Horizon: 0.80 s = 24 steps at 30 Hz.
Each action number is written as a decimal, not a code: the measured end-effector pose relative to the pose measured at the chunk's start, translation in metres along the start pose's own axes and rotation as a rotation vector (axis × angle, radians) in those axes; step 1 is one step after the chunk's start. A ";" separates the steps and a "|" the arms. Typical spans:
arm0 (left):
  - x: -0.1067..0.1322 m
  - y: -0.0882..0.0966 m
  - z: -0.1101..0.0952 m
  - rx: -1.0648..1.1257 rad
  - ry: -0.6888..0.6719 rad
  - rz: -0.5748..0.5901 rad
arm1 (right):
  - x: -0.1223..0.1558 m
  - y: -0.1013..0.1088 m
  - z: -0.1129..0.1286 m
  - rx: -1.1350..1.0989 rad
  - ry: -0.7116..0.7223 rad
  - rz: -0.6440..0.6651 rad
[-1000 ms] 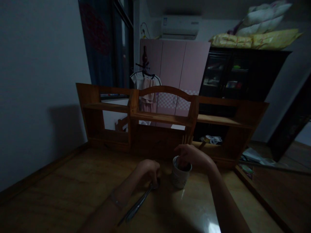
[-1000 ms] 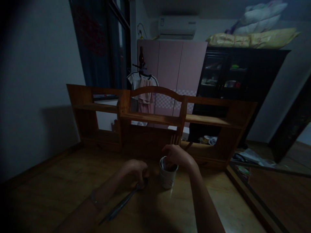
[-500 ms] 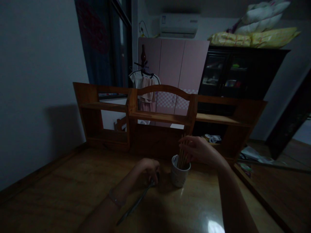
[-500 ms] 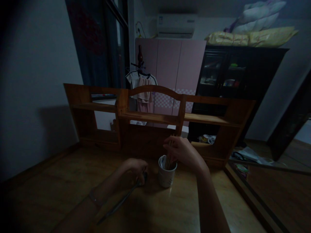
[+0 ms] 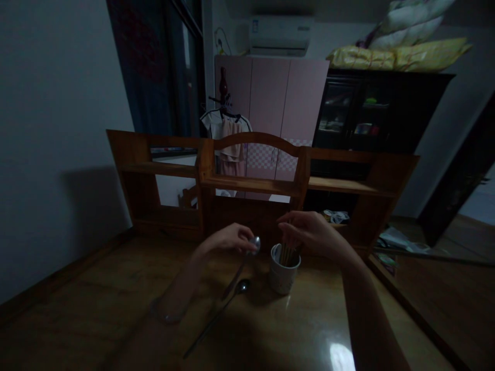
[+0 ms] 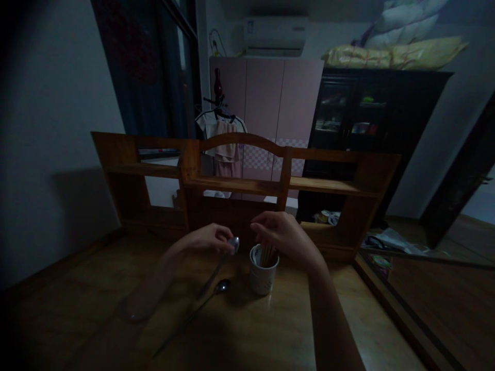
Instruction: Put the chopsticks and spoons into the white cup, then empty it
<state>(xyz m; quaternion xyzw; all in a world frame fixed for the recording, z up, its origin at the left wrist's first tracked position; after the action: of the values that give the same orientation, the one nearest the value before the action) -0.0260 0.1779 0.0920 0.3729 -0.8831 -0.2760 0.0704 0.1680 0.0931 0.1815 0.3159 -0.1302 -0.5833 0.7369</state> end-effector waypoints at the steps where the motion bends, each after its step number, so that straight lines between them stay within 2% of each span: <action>1: 0.004 0.002 -0.017 0.063 -0.101 -0.030 | 0.001 -0.001 0.004 -0.011 0.010 0.000; 3: 0.013 0.003 -0.048 0.154 -0.243 -0.104 | 0.003 -0.003 0.011 -0.025 0.032 -0.006; 6: 0.023 -0.007 -0.079 0.147 -0.334 -0.178 | 0.005 -0.005 0.020 -0.045 0.065 0.001; 11: 0.029 -0.023 -0.101 0.005 -0.396 -0.309 | 0.008 -0.008 0.022 -0.158 0.071 0.076; 15: 0.033 -0.017 -0.110 -0.062 -0.441 -0.409 | 0.012 0.005 0.023 -0.229 0.049 -0.003; 18: 0.032 -0.005 -0.103 -0.163 -0.395 -0.455 | 0.021 0.028 0.023 -0.273 0.042 -0.214; 20: 0.028 -0.001 -0.089 -0.295 -0.336 -0.429 | 0.030 0.045 0.022 -0.293 0.054 -0.397; 22: 0.020 -0.004 -0.066 -0.424 -0.264 -0.310 | 0.037 0.058 0.021 -0.295 0.072 -0.546; 24: 0.011 -0.015 -0.036 -0.487 -0.174 -0.103 | 0.039 0.065 0.018 -0.271 0.070 -0.621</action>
<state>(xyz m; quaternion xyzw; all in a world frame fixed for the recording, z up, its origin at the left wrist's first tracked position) -0.0124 0.1462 0.1135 0.3643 -0.7734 -0.5144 0.0678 0.2193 0.0583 0.2284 0.2596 0.0761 -0.7808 0.5632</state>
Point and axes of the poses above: each hand's wrist, its own x-axis away from the middle knuckle, its own y-axis out of the back of the hand, z = x × y, the point moved 5 cm from there along -x, towards the middle knuckle, and after that the axes turned 13 degrees about -y, right-handed, at the moved point
